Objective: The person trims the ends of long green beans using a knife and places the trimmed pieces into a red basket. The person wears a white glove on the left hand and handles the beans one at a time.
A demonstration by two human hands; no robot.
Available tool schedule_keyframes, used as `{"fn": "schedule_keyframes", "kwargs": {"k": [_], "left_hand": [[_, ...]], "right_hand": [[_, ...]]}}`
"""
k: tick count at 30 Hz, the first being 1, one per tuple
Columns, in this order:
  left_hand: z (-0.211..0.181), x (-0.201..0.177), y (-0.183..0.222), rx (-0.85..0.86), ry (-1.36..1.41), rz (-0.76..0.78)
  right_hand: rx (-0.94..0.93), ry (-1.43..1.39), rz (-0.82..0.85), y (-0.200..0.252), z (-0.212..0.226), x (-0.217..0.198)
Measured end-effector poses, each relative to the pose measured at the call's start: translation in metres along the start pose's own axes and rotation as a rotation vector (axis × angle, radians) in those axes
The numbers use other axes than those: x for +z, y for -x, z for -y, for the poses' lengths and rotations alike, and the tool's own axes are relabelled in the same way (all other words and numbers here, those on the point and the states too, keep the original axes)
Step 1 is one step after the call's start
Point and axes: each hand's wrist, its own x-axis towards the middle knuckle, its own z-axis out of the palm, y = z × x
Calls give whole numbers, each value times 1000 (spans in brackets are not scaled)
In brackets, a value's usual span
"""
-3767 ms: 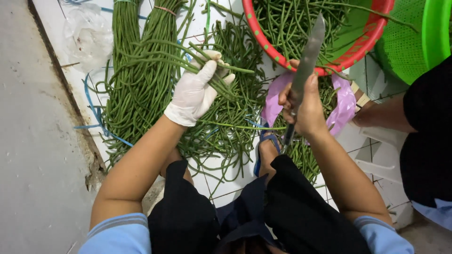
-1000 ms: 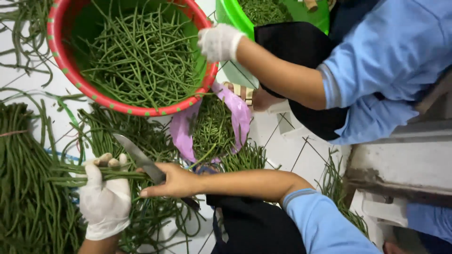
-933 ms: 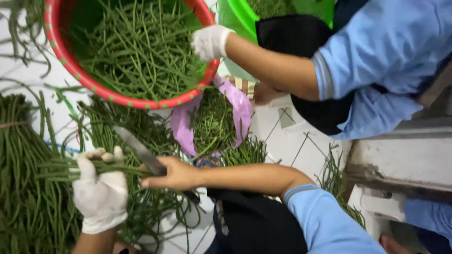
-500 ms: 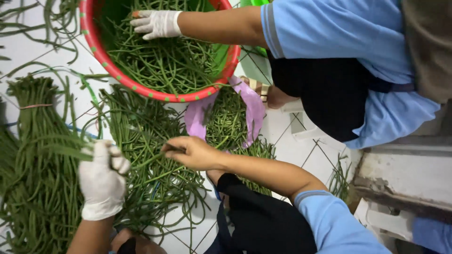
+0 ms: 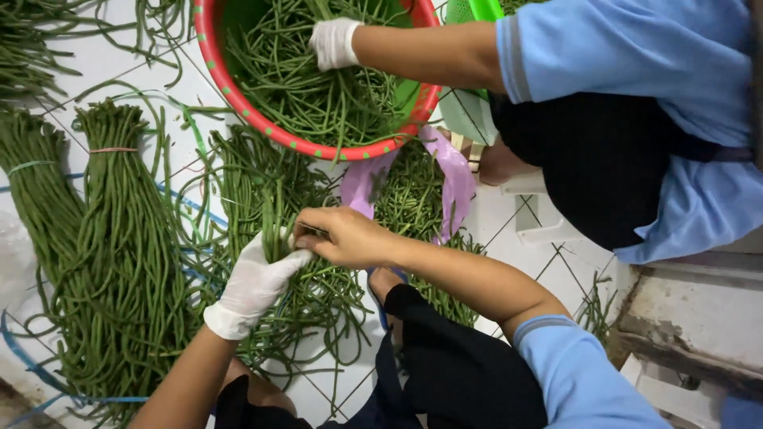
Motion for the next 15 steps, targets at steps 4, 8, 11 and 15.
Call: {"fn": "schedule_keyframes", "kwargs": {"k": [4,8,11,15], "left_hand": [[-1,-9,0,-33,-29,-20],[-14,-14,4,-29,-73,-18],[-26,-13,7,14,-10,-25],[-56,-4,17,21,164,11]], "right_hand": [[-80,10,22,1,-3,-8],[-173,15,32,-3,-10,-21],[-225,94,-48,-5,-20,-30],[-208,188,-318,-6,-39,-44]]}}
